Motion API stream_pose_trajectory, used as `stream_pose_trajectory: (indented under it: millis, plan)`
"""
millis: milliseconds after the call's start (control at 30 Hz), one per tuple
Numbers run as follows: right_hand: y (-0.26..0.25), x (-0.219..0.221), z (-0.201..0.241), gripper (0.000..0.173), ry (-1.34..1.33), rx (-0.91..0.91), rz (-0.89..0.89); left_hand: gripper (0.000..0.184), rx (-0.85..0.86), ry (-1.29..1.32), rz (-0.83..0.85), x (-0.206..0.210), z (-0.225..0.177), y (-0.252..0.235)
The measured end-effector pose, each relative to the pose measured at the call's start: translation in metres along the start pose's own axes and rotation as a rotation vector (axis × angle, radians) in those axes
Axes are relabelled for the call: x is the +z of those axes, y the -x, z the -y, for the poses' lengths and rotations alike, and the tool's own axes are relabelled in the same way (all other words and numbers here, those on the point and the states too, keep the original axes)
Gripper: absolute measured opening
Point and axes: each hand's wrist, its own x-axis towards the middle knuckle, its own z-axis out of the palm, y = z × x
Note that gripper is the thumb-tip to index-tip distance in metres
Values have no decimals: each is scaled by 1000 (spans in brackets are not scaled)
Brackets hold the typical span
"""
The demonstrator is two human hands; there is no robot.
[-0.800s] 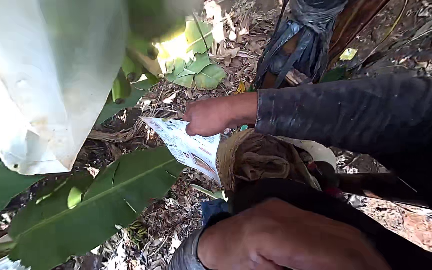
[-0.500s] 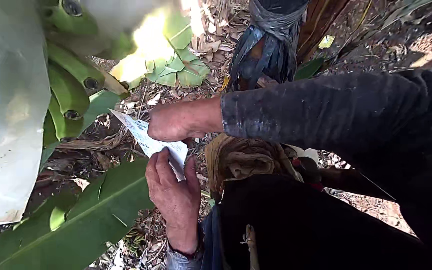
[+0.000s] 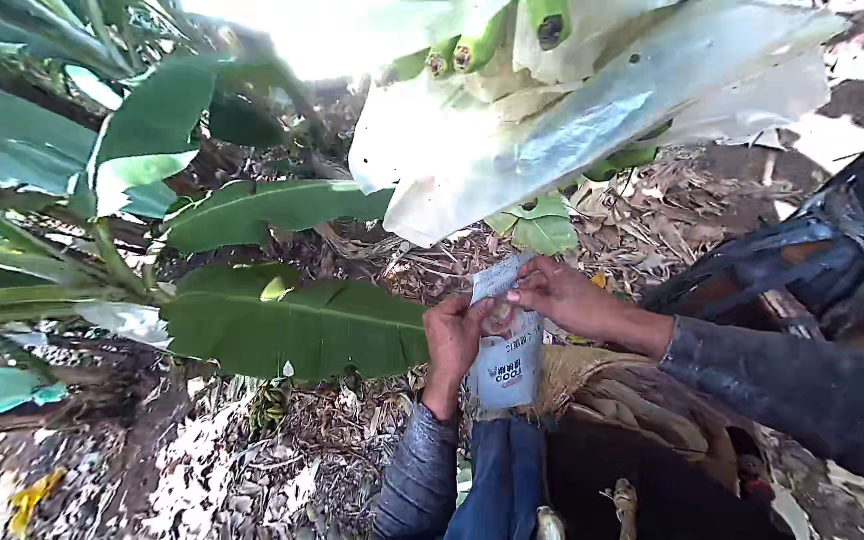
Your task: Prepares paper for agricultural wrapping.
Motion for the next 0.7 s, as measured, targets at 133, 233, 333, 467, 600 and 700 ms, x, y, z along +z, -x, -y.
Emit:
stream_pose_trajectory:
  millis: [133,233,333,467,600,700]
  plan:
    - [0,14,9,60,33,-135,-80,18,57,92,-37,-2,-3,7]
    - [3,20,15,54,27,-197,-112,10,122,120,-33,2,-7,11]
    - [5,25,17,41,3,-220,-157,20,90,227,78,4,-11,15]
    - [4,24,12,31,14,-267,-195,38,-3,541,268,-4,-13,15]
    - [2,31,0,38,178,-393,-156,42,-125,643,220,-5,-11,15]
    - [0,37,-7,36,250,-459,-132,37,-216,665,168,-1,-6,16]
